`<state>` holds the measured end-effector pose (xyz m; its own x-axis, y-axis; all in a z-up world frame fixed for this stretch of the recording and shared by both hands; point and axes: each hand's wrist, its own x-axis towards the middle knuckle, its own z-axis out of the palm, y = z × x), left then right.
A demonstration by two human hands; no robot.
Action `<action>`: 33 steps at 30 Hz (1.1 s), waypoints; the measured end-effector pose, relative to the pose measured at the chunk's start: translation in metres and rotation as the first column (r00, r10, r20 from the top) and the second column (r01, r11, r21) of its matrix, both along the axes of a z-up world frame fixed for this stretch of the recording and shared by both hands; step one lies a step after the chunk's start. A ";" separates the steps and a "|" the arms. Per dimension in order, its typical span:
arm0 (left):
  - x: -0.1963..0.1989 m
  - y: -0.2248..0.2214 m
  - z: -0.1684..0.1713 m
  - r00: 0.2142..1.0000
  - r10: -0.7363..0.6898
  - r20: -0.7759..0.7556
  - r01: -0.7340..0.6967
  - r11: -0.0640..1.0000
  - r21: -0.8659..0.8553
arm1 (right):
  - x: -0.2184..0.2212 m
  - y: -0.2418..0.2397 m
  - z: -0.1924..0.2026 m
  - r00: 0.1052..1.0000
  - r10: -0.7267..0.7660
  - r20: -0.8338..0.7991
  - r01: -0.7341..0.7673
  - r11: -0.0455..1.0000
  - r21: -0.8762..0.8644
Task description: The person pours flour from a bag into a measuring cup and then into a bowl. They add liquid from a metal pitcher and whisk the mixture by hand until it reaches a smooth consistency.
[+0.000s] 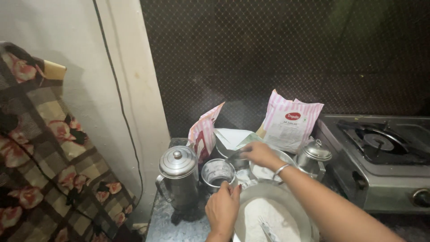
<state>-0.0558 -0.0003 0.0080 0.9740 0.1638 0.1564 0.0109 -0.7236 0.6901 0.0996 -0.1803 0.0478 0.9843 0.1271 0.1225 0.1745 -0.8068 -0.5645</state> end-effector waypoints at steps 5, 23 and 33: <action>0.001 -0.003 0.006 0.999 -0.019 -0.039 0.019 1.000 0.001 | 0.014 -0.121 -0.033 0.954 -0.293 -0.066 0.237 0.870 -0.432; 0.001 -0.007 0.005 0.998 0.004 -0.062 -0.004 1.000 -0.001 | -0.074 -0.123 0.000 0.850 -0.479 0.217 0.522 0.821 -0.230; 0.022 -0.018 0.010 0.998 0.031 -0.059 -0.034 0.998 -0.057 | -0.155 -0.116 0.079 0.803 -0.435 0.407 0.462 0.886 0.034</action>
